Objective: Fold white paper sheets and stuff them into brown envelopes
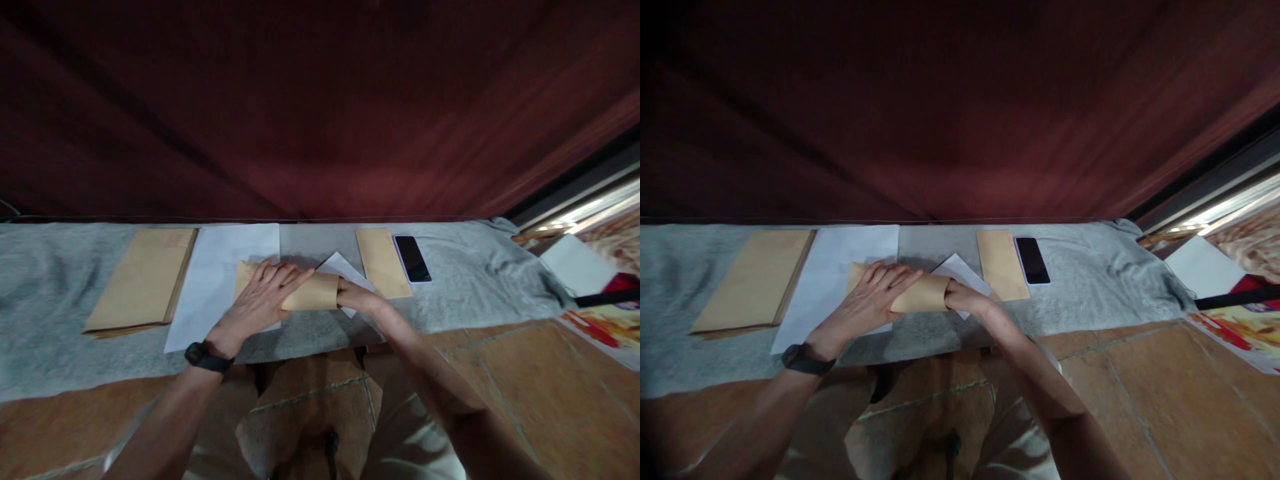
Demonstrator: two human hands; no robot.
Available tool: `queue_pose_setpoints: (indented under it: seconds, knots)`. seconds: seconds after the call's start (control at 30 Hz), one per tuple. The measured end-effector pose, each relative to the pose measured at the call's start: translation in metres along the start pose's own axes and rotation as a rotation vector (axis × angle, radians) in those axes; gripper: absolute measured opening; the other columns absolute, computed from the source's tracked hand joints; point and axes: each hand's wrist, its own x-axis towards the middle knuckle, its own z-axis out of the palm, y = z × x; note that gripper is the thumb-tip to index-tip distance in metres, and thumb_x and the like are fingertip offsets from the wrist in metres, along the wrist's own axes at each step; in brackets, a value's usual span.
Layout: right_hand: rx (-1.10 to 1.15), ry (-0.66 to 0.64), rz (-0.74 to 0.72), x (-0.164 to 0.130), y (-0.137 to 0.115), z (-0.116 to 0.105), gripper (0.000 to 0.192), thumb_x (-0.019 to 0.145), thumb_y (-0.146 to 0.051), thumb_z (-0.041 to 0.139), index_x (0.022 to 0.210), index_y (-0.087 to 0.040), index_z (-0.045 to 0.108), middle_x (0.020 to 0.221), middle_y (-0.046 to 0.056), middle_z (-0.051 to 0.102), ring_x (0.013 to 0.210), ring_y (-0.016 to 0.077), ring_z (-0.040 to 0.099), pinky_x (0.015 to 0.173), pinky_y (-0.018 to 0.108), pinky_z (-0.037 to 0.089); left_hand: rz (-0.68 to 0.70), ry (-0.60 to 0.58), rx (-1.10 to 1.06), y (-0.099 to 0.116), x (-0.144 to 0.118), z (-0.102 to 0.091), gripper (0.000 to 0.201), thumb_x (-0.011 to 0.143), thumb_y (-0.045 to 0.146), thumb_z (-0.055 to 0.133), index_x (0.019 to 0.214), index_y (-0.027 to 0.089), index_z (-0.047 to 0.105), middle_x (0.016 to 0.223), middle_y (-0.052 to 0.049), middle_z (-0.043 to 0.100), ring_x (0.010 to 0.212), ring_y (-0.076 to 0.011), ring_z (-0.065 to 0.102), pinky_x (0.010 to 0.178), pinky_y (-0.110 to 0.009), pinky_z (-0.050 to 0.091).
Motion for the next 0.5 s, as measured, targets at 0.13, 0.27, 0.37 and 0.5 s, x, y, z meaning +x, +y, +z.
queue_pose_setpoints:
  seconds: [0.13, 0.27, 0.37, 0.5]
  knots:
    - [0.053, -0.172, -0.079, 0.002, 0.015, -0.012, 0.022, 0.087, -0.018, 0.063, 0.105, -0.020, 0.075, 0.097, -0.001, 0.075, 0.095, 0.0160, 0.067, 0.092, 0.028, 0.052, -0.060, 0.005, 0.016, -0.015, -0.006, 0.005, 0.103, 0.076, 0.023, 0.074, 0.163, 0.023, 0.018, 0.144, -0.017, 0.052, 0.136, -0.0356, 0.046, 0.120, -0.056, 0.028]
    - [0.050, -0.041, -0.132, -0.002, 0.030, -0.028, 0.024, 0.092, -0.032, 0.059, 0.108, -0.022, 0.074, 0.104, 0.000, 0.075, 0.098, 0.0161, 0.067, 0.093, 0.028, 0.052, -0.114, 0.007, 0.013, -0.026, -0.010, 0.009, 0.103, 0.077, 0.025, 0.071, 0.163, 0.025, 0.015, 0.143, -0.016, 0.052, 0.134, -0.0355, 0.048, 0.119, -0.056, 0.029]
    - [-0.102, 0.306, -0.116, -0.002, 0.039, -0.040, 0.026, 0.094, -0.031, 0.056, 0.113, -0.022, 0.072, 0.109, 0.004, 0.073, 0.097, 0.0174, 0.067, 0.089, 0.029, 0.053, -0.151, 0.013, 0.010, -0.034, -0.015, 0.009, 0.102, 0.079, 0.028, 0.069, 0.164, 0.026, 0.012, 0.142, -0.015, 0.052, 0.133, -0.0347, 0.049, 0.120, -0.057, 0.028]
    - [-0.523, 0.545, -0.017, -0.004, 0.046, -0.047, 0.041, 0.090, -0.031, 0.064, 0.129, -0.018, 0.064, 0.120, 0.012, 0.067, 0.107, 0.0239, 0.062, 0.100, 0.037, 0.048, -0.207, 0.022, 0.015, -0.044, -0.022, 0.010, 0.102, 0.080, 0.032, 0.068, 0.164, 0.026, 0.010, 0.142, -0.016, 0.052, 0.133, -0.0360, 0.049, 0.120, -0.058, 0.027]
